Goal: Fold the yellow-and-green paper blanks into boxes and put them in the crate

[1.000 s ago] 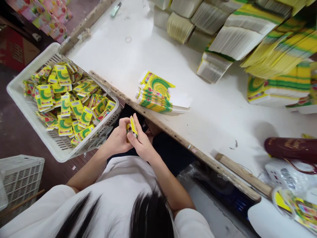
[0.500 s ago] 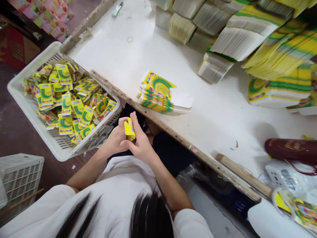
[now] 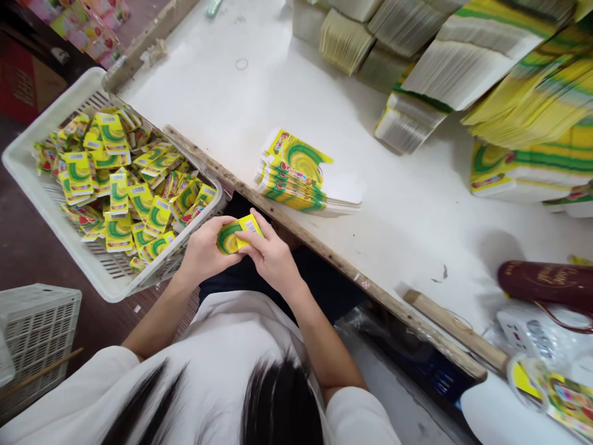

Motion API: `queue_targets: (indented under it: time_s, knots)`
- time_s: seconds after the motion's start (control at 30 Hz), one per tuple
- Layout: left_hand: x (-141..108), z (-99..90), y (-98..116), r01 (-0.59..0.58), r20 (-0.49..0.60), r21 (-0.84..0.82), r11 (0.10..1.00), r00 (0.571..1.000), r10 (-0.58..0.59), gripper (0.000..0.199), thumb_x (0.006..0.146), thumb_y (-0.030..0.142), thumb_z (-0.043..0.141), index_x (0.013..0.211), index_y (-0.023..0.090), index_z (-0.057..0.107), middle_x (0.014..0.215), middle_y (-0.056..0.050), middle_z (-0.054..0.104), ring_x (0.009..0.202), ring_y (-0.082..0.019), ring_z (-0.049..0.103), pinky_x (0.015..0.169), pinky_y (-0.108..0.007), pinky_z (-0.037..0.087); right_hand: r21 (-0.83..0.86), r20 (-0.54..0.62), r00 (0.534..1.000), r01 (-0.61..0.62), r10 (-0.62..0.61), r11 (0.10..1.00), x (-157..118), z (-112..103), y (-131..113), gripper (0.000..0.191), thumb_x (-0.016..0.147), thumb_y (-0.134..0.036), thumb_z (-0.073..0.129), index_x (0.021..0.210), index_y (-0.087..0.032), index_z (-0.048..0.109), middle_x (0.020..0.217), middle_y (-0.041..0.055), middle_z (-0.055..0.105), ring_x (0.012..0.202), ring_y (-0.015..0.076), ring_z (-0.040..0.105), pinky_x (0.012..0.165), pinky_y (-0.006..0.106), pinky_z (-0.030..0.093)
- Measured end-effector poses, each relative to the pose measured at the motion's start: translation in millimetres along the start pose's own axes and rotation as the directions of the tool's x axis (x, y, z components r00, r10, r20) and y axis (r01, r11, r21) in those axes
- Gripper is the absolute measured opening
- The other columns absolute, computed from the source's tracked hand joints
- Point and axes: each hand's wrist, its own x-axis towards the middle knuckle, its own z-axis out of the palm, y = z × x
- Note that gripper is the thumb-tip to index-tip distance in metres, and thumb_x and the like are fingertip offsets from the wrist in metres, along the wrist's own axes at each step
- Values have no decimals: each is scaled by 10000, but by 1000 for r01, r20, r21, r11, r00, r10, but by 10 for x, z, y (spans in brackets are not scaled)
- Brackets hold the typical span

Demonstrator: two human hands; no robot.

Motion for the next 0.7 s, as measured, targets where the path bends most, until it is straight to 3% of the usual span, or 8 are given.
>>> queue_targets:
  time_s: [0.17, 0.3, 0.4, 0.47, 0.5, 0.57, 0.63, 0.7]
  knots:
    - [32, -38, 54, -57, 46, -9, 998, 997, 57, 514, 686, 313, 780, 1148, 200, 586, 1074, -67, 715, 985, -255, 684, 884, -376, 543, -28, 115, 991, 69, -66, 997, 65, -188, -39, 209, 938, -324, 620, 1091, -259, 746, 1478, 96, 550, 1328, 256, 570, 1096, 445, 483]
    - [38, -4, 101, -79, 3, 98, 992, 997, 79, 491, 709, 290, 743, 1159, 194, 571, 1074, -86, 703, 1001, -281, 674, 897, -408, 532, -11, -47, 998, 36, -36, 999, 42, -6, -124, 283, 932, -293, 618, 1207, -250, 666, 1527, 118, 489, 1391, 274, 504, 1110, 474, 465]
    - [25, -67, -4, -39, -27, 63, 997, 999, 41, 506, 728, 339, 762, 1172, 205, 562, 1102, -77, 691, 1015, -269, 669, 906, -403, 531, 25, -88, 996, 27, -25, 999, 52, 69, -185, 562, 917, -362, 645, 1439, -249, 470, 1527, 139, 486, 1386, 286, 507, 1119, 481, 461]
    - [12, -220, -186, 51, -183, 92, 994, 983, -34, 570, 712, 382, 802, 1195, 209, 552, 1146, -78, 671, 1062, -289, 648, 948, -443, 512, 3, -144, 989, 33, -32, 999, 108, -50, -208, 658, 895, -414, 675, 1477, -243, 419, 1468, 138, 548, 1296, 285, 588, 1099, 469, 483]
    - [4, -323, -300, 126, -318, 133, 983, 945, -78, 608, 705, 390, 818, 1216, 210, 542, 1188, -85, 651, 1114, -317, 622, 988, -486, 483, -37, -208, 978, 27, -34, 999, 151, -159, -207, 637, 896, -426, 672, 1460, -242, 441, 1433, 133, 577, 1247, 283, 620, 1083, 465, 496]
    - [-13, -531, -522, 245, -569, 178, 953, 816, -104, 840, 637, 424, 877, 1335, 204, 463, 1344, -106, 554, 1287, -394, 494, 1105, -582, 365, -197, -390, 918, -7, -72, 980, 258, -422, -167, 519, 926, -421, 625, 1400, -243, 509, 1359, 124, 621, 1237, 296, 613, 1085, 491, 477]
    - [-32, -661, -670, 274, -633, 170, 947, 767, -108, 900, 683, 434, 857, 1415, 200, 389, 1444, -97, 466, 1371, -415, 403, 1162, -603, 284, -350, -490, 869, -117, -75, 929, 375, -661, -71, 505, 942, -376, 589, 1415, -233, 485, 1350, 140, 609, 1253, 318, 579, 1074, 542, 451]
    - [-45, -647, -696, 240, -588, 146, 960, 801, -111, 832, 731, 420, 825, 1412, 186, 410, 1434, -104, 484, 1361, -394, 429, 1162, -589, 302, -450, -483, 875, -207, -42, 869, 481, -806, 61, 489, 927, -334, 590, 1392, -214, 501, 1257, 146, 648, 1207, 338, 579, 1044, 575, 444]
